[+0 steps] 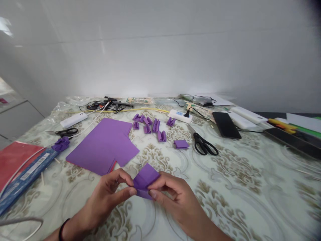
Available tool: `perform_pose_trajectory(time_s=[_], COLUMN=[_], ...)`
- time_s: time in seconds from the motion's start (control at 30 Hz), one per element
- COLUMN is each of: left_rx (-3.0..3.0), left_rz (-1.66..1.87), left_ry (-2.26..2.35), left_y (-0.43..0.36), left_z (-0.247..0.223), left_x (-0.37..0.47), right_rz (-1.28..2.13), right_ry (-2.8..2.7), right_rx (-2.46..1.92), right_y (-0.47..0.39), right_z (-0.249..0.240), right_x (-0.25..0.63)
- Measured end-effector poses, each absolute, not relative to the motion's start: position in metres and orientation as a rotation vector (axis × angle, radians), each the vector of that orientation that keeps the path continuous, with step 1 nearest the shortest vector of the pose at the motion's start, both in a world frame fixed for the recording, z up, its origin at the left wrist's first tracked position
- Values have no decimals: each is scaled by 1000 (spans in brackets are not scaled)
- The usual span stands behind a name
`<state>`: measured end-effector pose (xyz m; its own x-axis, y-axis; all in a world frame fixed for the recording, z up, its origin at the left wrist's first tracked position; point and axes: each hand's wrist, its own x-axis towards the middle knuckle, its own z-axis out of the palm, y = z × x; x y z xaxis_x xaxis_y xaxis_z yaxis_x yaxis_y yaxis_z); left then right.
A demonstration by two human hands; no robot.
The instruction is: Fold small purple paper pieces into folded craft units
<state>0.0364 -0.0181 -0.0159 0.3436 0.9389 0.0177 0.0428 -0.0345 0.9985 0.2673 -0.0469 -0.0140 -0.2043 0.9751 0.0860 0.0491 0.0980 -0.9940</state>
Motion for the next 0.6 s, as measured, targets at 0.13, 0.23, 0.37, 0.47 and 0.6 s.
perform_pose_trajectory(time_s=[0.13,0.23,0.37,0.47,0.6], left_rx=[1498,1570,1651,1696,1715], left_rz=[959,975,1003,1020,1038], left_ry=[1006,1021,996,966,952], left_y=[-20,-23,-28,-30,-30], left_z=[-18,-20,-22,-22,-22], left_x=[36,36,35,35,36], right_rz=[1240,1258,1321,1374,1378], right_ry=[-1453,-1443,-1399,-1357,-1336], right_rx=[-1093,-1094,-1086,-1094,-1110], right_y=[-47,-47,-47,-47,-49], right_z=[-17,-18,-16,-14,-14], right_x=[267,268,268,268,267])
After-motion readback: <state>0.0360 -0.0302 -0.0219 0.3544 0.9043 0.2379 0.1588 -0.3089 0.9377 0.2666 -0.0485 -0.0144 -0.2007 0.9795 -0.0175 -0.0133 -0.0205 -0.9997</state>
